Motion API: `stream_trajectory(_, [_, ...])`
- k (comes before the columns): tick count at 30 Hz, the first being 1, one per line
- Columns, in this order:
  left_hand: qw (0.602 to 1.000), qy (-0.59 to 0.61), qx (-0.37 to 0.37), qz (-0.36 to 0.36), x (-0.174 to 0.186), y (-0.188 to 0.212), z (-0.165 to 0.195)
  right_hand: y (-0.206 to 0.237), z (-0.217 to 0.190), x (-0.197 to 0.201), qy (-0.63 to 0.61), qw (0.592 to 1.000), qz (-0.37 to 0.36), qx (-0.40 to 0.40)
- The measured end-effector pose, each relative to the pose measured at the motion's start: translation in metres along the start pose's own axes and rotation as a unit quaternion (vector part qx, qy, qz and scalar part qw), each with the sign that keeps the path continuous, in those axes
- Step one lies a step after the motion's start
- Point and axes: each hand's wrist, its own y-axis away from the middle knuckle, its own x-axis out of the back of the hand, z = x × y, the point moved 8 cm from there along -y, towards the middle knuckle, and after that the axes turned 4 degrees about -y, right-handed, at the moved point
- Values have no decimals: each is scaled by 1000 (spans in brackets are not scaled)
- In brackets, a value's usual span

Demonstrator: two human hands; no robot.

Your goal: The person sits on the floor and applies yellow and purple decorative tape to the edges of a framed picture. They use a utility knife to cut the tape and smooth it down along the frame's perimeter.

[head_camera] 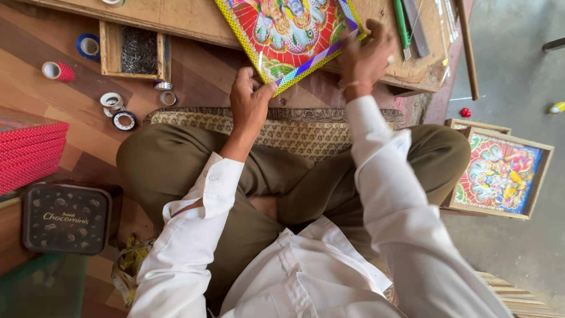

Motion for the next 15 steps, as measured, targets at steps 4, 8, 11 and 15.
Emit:
stream_trajectory(4, [1000,26,15,-4,-1,1,-8,85,-19,-10,49,997,-54,-11])
stream_trajectory(8, [998,66,21,0,-2,2,-12,149,-44,-5,-64,995,-23,74])
stream_trajectory(11, [995,97,35,0,-3,3,-14,154,-38,-2,-84,993,-11,87])
stream_trajectory(15, [996,79,27,13,-1,2,-8,92,-28,26,-69,976,26,205])
